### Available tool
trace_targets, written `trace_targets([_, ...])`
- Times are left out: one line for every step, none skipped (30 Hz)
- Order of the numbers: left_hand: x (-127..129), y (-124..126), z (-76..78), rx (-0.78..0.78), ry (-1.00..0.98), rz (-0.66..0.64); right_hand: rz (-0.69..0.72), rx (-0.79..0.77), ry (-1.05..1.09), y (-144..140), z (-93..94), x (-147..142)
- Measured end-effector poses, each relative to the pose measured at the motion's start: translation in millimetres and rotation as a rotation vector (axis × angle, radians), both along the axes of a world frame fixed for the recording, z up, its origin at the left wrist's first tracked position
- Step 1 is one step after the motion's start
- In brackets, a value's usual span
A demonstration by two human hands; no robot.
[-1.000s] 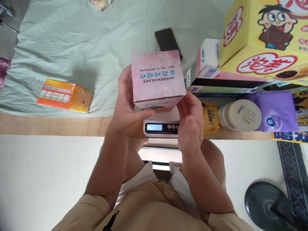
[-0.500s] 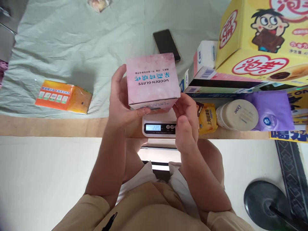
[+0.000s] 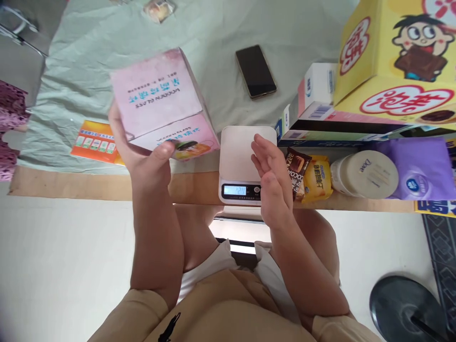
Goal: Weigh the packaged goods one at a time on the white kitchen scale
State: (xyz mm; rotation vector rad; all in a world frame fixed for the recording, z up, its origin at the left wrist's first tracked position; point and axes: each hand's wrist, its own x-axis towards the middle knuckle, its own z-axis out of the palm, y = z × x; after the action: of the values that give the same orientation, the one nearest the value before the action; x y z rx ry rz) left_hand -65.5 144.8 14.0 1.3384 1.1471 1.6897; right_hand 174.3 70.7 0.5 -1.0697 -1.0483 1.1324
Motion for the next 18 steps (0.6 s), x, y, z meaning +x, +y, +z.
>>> trace_targets([-2.3,-0.5,-0.6,-0.025,0.006,-0.001,-0.010,-0.009,-0.001,-0.3,1.1,-2.0])
trace_targets([-4.3,-0.9,-1.4,-0.051,0.008,-0.014,-0.019,-0.014,-0.002,-0.5,2.3,-3.4])
trace_targets([-6.3,-1.2,-2.2,-0.067,0.008,-0.035,-0.033,-0.016,-0.001,-0.7,3.5,-4.2])
trace_targets([-8.3,-1.5,-2.7,-0.071,0.005,-0.057,-0.050,-0.016,0.002,-0.7,4.6,-4.5])
trace_targets([-10.5,-1.8,-2.9,-0.066,-0.004,-0.072,-0.065,-0.015,0.007,-0.7,5.6,-4.5])
trace_targets([-12.9,-2.0,-2.9,-0.058,-0.017,-0.080,-0.073,-0.014,0.013,-0.5,6.4,-4.3])
trace_targets([-15.5,-2.1,-2.9,-0.051,-0.032,-0.079,-0.081,-0.014,0.021,-0.3,7.0,-4.2])
trace_targets([-18.2,-2.2,-3.1,-0.048,-0.043,-0.075,-0.086,-0.016,0.029,0.0,7.4,-4.4])
trace_targets([-20.9,-2.1,-3.9,-0.051,-0.050,-0.069,-0.091,-0.019,0.034,0.1,7.6,-4.9])
trace_targets([-23.6,-1.8,-5.2,-0.057,-0.051,-0.065,-0.095,-0.022,0.036,0.2,7.6,-5.7])
trace_targets([-25.9,-1.3,-7.3,-0.064,-0.047,-0.064,-0.099,-0.025,0.036,0.2,7.5,-6.7])
trace_targets([-27.9,-0.5,-9.7,-0.071,-0.039,-0.066,-0.104,-0.027,0.035,0.1,7.3,-7.9])
trace_targets([-29.5,0.5,-12.4,-0.074,-0.034,-0.065,-0.107,-0.030,0.033,0.0,7.1,-9.0])
trace_targets([-30.6,1.7,-15.0,-0.077,-0.033,-0.063,-0.108,-0.034,0.030,-0.2,7.0,-10.0])
trace_targets([-31.3,3.1,-17.0,-0.080,-0.035,-0.061,-0.107,-0.036,0.025,-0.4,7.1,-10.9])
trace_targets([-31.9,4.5,-18.2,-0.080,-0.038,-0.059,-0.107,-0.037,0.019,-0.6,7.5,-11.6])
trace_targets([-32.4,5.9,-18.5,-0.086,-0.038,-0.059,-0.109,-0.036,0.014,-0.7,8.1,-12.3])
trace_targets([-33.0,7.3,-18.0,-0.096,-0.035,-0.060,-0.113,-0.037,0.012,-0.7,8.9,-12.8])
